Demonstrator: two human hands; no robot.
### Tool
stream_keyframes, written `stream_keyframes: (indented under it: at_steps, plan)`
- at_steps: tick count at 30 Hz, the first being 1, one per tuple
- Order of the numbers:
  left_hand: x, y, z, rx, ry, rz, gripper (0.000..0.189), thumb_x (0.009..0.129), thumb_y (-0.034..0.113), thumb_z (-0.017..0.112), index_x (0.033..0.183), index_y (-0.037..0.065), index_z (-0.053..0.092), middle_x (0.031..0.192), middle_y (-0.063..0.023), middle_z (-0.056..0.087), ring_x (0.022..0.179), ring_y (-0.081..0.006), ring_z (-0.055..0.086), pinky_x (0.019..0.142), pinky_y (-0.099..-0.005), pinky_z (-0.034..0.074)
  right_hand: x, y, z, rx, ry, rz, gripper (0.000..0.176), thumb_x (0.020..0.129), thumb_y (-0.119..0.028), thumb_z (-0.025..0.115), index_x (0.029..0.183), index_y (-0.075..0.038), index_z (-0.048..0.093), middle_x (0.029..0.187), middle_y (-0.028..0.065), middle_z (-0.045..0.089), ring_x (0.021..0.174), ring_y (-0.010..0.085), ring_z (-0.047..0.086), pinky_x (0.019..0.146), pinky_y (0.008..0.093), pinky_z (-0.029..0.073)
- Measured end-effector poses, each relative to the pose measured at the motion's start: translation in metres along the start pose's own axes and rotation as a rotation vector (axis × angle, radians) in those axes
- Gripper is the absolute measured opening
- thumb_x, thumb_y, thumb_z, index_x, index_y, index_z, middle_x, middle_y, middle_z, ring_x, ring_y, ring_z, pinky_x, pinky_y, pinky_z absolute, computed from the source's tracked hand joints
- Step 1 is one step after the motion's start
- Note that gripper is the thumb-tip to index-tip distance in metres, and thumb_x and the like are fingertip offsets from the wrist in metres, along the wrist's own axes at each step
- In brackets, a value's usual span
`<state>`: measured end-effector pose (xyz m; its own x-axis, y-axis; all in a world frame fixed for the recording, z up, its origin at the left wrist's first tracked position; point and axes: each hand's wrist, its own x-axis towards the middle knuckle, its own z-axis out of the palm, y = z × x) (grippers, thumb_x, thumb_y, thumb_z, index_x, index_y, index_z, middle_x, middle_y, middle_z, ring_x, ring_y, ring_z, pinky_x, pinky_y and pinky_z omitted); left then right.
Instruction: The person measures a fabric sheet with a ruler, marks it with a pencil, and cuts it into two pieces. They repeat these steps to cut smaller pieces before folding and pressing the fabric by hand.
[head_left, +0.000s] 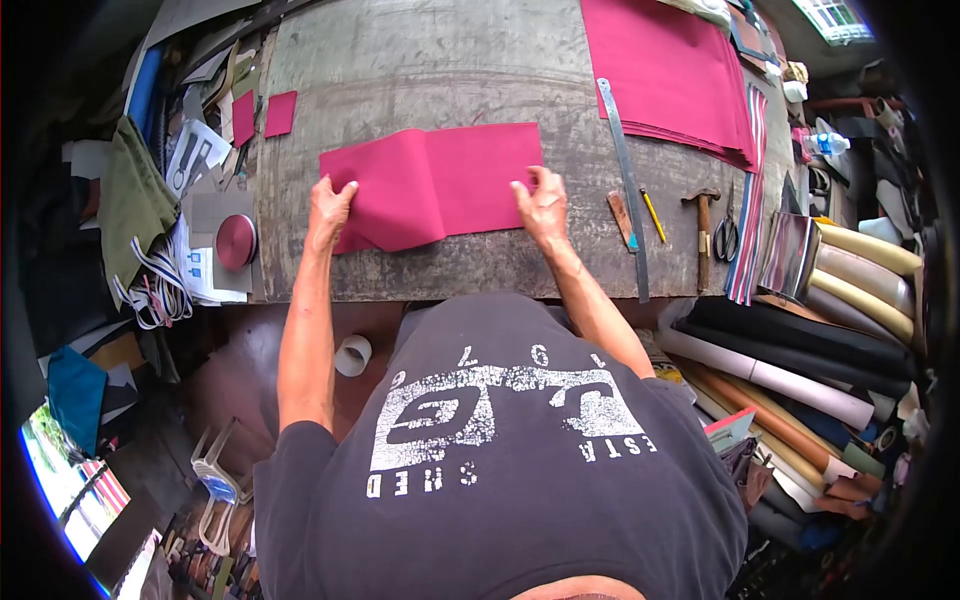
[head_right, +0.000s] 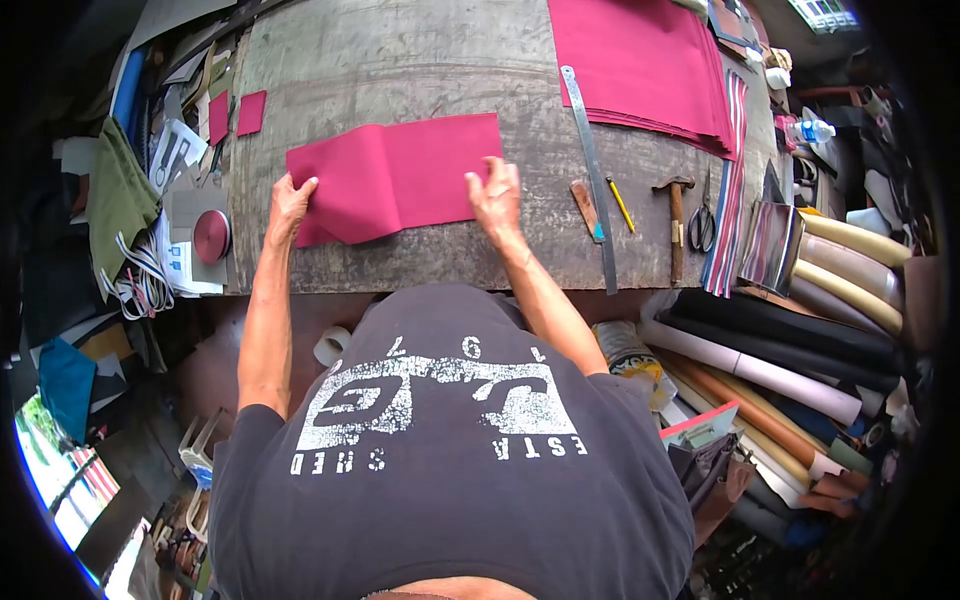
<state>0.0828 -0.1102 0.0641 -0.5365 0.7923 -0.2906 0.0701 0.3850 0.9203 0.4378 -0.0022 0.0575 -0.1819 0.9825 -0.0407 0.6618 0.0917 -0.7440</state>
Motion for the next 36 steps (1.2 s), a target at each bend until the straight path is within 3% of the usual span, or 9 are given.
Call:
stream_keyframes:
  at_steps: [3,8,10,16,20,25,28,31,36]
  plan:
    - [0.017,-0.025,-0.023,0.236,0.021,0.069,0.029,0.091,0.013,0.068,0.113,-0.005,0.065,0.104,-0.0179,0.074,0.091,-0.027,0.071,0.082,-0.0377,0.055,0.002,0.01,0.007,-0.239,0.064,0.085,0.063,0.08,-0.028,0.08,0.131,-0.003,0.052,0.121,0.0217,0.051,0.114,0.0405,0.052,0.096,0.051,0.046]
    - [0.039,-0.075,-0.031,0.52,0.182,0.25,0.032,0.093,0.021,0.067,0.114,-0.004,0.064,0.103,-0.0255,0.071,0.096,-0.0412,0.07,0.082,-0.0443,0.054,0.004,0.002,0.014,-0.349,0.064,0.181,0.069,0.077,-0.031,0.084,0.132,-0.005,0.053,0.123,0.0207,0.05,0.117,0.0405,0.05,0.097,0.0521,0.046]
    - [0.027,-0.054,-0.023,0.536,0.224,0.238,0.032,0.094,0.023,0.067,0.112,-0.003,0.064,0.101,-0.0276,0.07,0.096,-0.0449,0.068,0.081,-0.0469,0.053,0.003,-0.002,0.012,-0.346,0.069,0.196,0.069,0.077,-0.031,0.084,0.132,-0.005,0.053,0.124,0.0205,0.05,0.117,0.0406,0.05,0.098,0.0523,0.045]
    - [0.026,-0.045,-0.019,0.521,0.25,0.227,0.03,0.097,0.026,0.064,0.108,-0.002,0.062,0.093,-0.0279,0.068,0.09,-0.0471,0.067,0.076,-0.0506,0.051,0.006,0.011,0.016,-0.241,0.174,0.128,0.051,0.077,-0.02,0.08,0.121,-0.003,0.061,0.115,0.0194,0.055,0.112,0.0374,0.054,0.097,0.0486,0.046]
    - [0.028,-0.047,-0.015,0.545,0.245,0.151,0.031,0.096,0.027,0.064,0.111,-0.001,0.061,0.093,-0.0277,0.068,0.09,-0.0469,0.067,0.076,-0.0501,0.051,0.007,0.018,0.016,-0.022,0.251,0.073,0.037,0.078,-0.01,0.075,0.112,-0.003,0.064,0.108,0.0176,0.056,0.106,0.0349,0.056,0.095,0.0451,0.047]
    - [0.022,-0.036,-0.014,0.517,0.225,0.126,0.031,0.096,0.026,0.064,0.113,0.0,0.061,0.096,-0.0256,0.07,0.091,-0.0434,0.068,0.078,-0.0484,0.052,0.009,0.016,0.014,-0.092,0.256,-0.032,0.023,0.083,-0.006,0.07,0.105,-0.003,0.064,0.1,0.0151,0.061,0.097,0.0324,0.06,0.087,0.0428,0.05]
    - [0.023,-0.041,-0.02,0.459,0.209,0.13,0.029,0.096,0.023,0.063,0.112,-0.001,0.061,0.093,-0.0211,0.07,0.085,-0.0349,0.068,0.078,-0.0435,0.051,0.016,0.008,0.009,0.059,0.241,0.065,0.02,0.086,-0.007,0.069,0.104,-0.002,0.064,0.1,0.016,0.062,0.091,0.0321,0.063,0.08,0.0428,0.052]
    - [0.023,-0.039,-0.021,0.416,0.19,0.062,0.027,0.098,0.02,0.061,0.109,-0.004,0.061,0.089,-0.017,0.069,0.078,-0.0252,0.064,0.075,-0.0389,0.05,0.027,0.022,0.009,0.103,0.233,0.162,0.02,0.087,-0.011,0.069,0.103,-0.001,0.063,0.087,0.0155,0.065,0.079,0.0322,0.065,0.073,0.0416,0.054]
    - [0.027,-0.039,-0.021,0.46,0.202,0.02,0.023,0.1,0.02,0.059,0.106,-0.003,0.063,0.088,-0.0145,0.069,0.077,-0.0216,0.064,0.073,-0.0374,0.05,0.041,0.017,-0.001,0.254,0.219,0.388,0.019,0.085,-0.015,0.073,0.095,0.0,0.069,0.076,0.0112,0.072,0.069,0.0214,0.069,0.065,0.0358,0.055]
